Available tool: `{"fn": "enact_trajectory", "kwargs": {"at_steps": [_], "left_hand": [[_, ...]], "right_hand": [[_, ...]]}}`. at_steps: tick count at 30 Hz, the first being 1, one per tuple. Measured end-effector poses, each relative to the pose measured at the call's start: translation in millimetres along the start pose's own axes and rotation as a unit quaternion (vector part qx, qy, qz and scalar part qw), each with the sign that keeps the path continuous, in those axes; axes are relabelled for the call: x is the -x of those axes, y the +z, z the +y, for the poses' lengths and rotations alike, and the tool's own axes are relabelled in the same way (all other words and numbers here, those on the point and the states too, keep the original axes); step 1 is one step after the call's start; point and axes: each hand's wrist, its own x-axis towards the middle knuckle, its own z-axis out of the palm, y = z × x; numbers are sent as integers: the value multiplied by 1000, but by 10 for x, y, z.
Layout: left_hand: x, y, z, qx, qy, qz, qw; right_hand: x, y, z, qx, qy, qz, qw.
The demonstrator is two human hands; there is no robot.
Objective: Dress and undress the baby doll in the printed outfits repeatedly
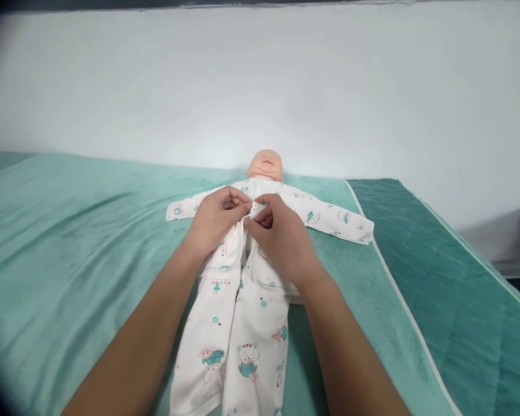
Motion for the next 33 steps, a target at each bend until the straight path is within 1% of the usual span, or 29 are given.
{"fn": "enact_trajectory", "kwargs": {"at_steps": [1,3,7,9,11,13,16,18,20,22,24,26,28,33], "left_hand": [[4,-19,18,2,-4,-7,1000],[21,-85,58,6,-13,-35,999],[79,-275,139,-23,-39,-132,990],[102,-351,167,-49,-45,-171,983],[110,-393,182,-68,-42,-207,975],[106,-405,183,-79,-36,-231,969],[93,-394,172,-92,-25,-233,968],[90,-385,169,-92,-21,-234,968],[96,-374,177,-63,-22,-239,969],[109,-357,190,-6,-21,-243,970],[121,-335,198,47,-25,-243,968],[124,-314,194,76,-37,-240,967],[116,-302,176,93,-49,-234,967],[78,-310,116,122,-65,-241,961]], "right_hand": [[10,-12,-12,9,0,-3,1000],[42,-41,-55,61,1,-5,998],[132,-106,-167,207,12,-20,978],[172,-141,-195,228,15,-38,973],[203,-180,-191,208,10,-61,976],[222,-222,-164,165,6,-80,983],[230,-269,-115,84,17,-91,992],[227,-273,-99,25,33,-84,996],[226,-249,-105,-42,49,-62,996],[227,-203,-123,-110,57,-39,992],[229,-151,-140,-159,54,-35,985],[227,-110,-139,-178,47,-49,982],[220,-90,-123,-177,43,-64,981],[204,-95,-92,-172,46,-72,981]]}}
